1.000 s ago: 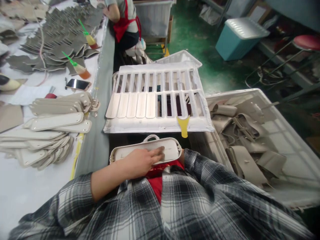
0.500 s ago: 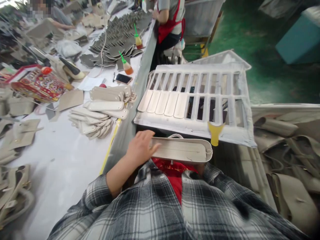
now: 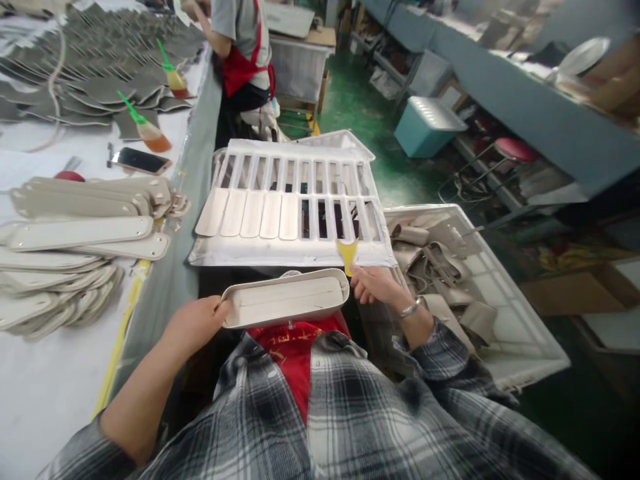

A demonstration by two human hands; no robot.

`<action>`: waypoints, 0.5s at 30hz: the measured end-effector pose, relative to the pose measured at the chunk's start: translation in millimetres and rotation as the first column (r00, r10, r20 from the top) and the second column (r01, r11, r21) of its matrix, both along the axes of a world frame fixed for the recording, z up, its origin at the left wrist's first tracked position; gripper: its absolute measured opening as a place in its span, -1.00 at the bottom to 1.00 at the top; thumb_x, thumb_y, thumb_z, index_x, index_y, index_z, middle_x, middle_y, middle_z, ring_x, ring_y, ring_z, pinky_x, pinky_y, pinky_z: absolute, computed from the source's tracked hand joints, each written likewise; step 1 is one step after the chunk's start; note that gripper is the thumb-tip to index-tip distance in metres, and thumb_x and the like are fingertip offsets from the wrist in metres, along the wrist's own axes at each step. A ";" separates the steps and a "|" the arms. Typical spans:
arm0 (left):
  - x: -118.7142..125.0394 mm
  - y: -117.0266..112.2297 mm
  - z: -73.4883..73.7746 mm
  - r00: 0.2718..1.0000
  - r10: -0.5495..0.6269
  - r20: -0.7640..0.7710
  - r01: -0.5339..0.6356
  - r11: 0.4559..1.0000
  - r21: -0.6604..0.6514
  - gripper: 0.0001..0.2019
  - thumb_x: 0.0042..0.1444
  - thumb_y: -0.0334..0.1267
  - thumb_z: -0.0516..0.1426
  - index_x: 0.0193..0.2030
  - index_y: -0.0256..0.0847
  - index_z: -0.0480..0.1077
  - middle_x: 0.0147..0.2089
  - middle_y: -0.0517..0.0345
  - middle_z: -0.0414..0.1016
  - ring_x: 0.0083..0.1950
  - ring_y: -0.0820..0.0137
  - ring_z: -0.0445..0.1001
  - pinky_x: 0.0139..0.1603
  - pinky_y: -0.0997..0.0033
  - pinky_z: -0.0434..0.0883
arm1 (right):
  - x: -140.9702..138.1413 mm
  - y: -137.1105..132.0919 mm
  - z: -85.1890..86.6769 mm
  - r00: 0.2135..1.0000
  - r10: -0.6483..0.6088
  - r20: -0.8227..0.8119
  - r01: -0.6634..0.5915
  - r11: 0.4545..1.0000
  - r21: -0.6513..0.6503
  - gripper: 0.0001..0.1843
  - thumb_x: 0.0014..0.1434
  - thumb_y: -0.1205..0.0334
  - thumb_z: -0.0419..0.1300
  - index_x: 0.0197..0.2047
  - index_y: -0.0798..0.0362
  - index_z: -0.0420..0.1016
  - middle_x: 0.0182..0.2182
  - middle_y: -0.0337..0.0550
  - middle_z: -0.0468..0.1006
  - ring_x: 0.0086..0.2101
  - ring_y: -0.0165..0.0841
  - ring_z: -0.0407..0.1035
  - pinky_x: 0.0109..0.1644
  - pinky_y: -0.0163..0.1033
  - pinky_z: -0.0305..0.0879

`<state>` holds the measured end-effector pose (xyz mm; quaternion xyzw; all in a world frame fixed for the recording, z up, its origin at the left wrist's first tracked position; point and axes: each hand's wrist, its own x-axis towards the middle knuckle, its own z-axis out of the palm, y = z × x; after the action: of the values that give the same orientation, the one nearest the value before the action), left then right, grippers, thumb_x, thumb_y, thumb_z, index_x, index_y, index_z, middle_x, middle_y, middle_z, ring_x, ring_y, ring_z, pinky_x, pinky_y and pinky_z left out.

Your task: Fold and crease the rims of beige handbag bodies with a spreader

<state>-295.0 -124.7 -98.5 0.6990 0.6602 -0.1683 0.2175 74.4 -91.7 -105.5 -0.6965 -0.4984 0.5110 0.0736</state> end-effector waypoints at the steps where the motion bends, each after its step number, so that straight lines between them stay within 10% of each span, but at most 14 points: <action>1: 0.4 0.4 0.3 1.000 -0.007 -0.007 0.007 1.000 -0.001 -0.55 0.18 -0.06 -0.24 -0.35 -0.22 0.39 -0.28 -0.09 0.54 -0.20 0.15 0.49 -0.31 0.35 0.27 | -2.0 -0.2 5.8 0.992 0.105 0.075 -0.108 0.994 0.031 -0.47 0.23 -0.15 -0.04 -0.48 0.14 0.36 -0.62 -0.11 0.47 -0.66 -0.45 0.32 -0.61 -0.40 0.15; 8: 2.7 -3.6 -1.0 1.000 0.015 0.010 -0.015 1.000 0.022 -0.57 0.19 -0.08 -0.26 -0.37 -0.20 0.34 -0.27 -0.07 0.53 -0.20 0.16 0.49 -0.29 0.34 0.27 | -22.6 -4.0 7.6 0.828 0.483 0.284 -0.497 0.867 -0.026 -0.72 0.20 0.21 0.06 -0.23 0.22 0.50 -0.50 0.17 0.54 -0.42 -0.17 0.46 -0.35 -0.18 0.35; 15: -6.0 -1.3 -16.2 0.957 0.116 0.266 -0.124 0.992 0.013 -0.58 0.20 -0.02 -0.23 -0.44 -0.20 0.28 -0.40 0.02 0.46 -0.31 0.27 0.45 -0.31 0.37 0.30 | -21.3 -9.0 -5.9 0.928 0.335 0.162 -0.333 0.942 -0.038 -0.60 0.29 0.15 -0.16 -0.33 0.16 0.40 -0.44 0.09 0.57 -0.53 -0.32 0.45 -0.47 -0.29 0.35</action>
<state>-301.0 -126.0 -114.7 0.6771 0.6686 -0.0500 0.3034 53.1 -100.7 -111.4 -0.6418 -0.6115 0.4588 -0.0595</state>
